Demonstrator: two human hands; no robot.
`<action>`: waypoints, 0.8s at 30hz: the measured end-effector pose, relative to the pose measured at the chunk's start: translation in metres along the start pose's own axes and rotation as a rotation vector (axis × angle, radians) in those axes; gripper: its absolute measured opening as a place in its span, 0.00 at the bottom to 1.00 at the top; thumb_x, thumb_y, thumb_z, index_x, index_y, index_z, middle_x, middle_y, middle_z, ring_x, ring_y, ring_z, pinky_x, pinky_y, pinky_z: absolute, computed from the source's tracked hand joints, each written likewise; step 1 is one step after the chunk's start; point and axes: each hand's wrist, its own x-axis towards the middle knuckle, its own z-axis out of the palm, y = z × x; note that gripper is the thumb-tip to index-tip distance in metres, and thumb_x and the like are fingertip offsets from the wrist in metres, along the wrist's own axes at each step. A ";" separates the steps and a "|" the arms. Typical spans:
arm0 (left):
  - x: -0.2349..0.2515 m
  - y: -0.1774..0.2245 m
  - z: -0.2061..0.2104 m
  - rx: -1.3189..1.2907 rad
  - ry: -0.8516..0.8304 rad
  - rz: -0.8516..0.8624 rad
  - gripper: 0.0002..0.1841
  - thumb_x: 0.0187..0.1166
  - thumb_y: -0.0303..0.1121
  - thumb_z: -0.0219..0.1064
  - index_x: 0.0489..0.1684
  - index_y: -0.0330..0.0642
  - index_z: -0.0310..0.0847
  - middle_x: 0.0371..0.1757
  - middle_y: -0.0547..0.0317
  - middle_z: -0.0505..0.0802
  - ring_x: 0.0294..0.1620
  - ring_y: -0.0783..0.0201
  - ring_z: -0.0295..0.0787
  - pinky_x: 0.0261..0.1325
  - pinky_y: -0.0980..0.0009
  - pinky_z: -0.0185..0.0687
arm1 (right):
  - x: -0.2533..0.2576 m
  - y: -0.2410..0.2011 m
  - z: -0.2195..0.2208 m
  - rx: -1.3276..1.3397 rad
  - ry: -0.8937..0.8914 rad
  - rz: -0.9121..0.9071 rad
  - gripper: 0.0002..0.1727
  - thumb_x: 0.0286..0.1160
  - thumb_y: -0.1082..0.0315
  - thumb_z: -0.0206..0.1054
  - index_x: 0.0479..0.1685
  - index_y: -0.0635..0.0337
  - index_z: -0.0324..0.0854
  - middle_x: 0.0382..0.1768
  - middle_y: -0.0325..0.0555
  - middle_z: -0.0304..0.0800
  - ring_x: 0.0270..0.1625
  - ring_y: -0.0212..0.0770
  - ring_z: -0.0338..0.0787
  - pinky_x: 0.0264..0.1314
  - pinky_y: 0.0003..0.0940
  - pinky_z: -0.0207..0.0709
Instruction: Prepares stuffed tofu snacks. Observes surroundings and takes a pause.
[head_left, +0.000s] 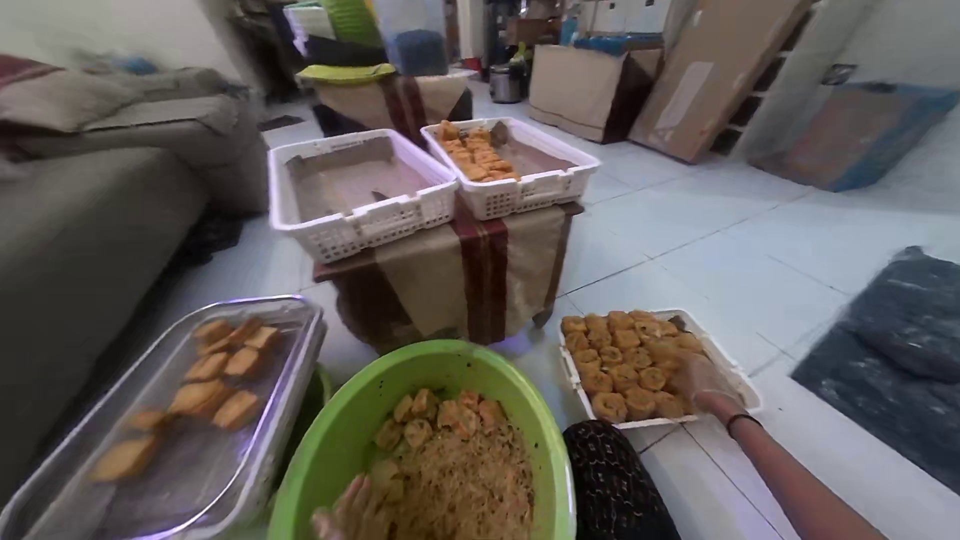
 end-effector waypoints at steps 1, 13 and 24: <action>-0.003 0.004 0.003 0.004 0.026 0.003 0.46 0.87 0.64 0.18 0.88 0.33 0.54 0.85 0.36 0.69 0.83 0.48 0.69 0.78 0.51 0.69 | -0.003 0.001 0.002 0.043 0.037 0.017 0.39 0.62 0.69 0.81 0.78 0.66 0.72 0.73 0.72 0.78 0.76 0.70 0.77 0.78 0.69 0.70; -0.014 0.010 0.013 0.056 0.333 0.054 0.26 0.94 0.41 0.45 0.80 0.30 0.68 0.79 0.35 0.77 0.80 0.44 0.72 0.81 0.47 0.68 | -0.147 -0.251 0.019 0.226 0.089 -0.580 0.18 0.77 0.71 0.68 0.65 0.62 0.85 0.59 0.62 0.90 0.62 0.59 0.90 0.69 0.59 0.81; -0.017 0.014 0.009 0.053 0.430 0.094 0.23 0.92 0.37 0.53 0.77 0.30 0.72 0.76 0.35 0.81 0.77 0.44 0.77 0.80 0.48 0.70 | -0.253 -0.392 0.200 -0.070 -0.672 -0.835 0.27 0.80 0.67 0.63 0.81 0.54 0.75 0.74 0.59 0.83 0.77 0.57 0.82 0.81 0.58 0.71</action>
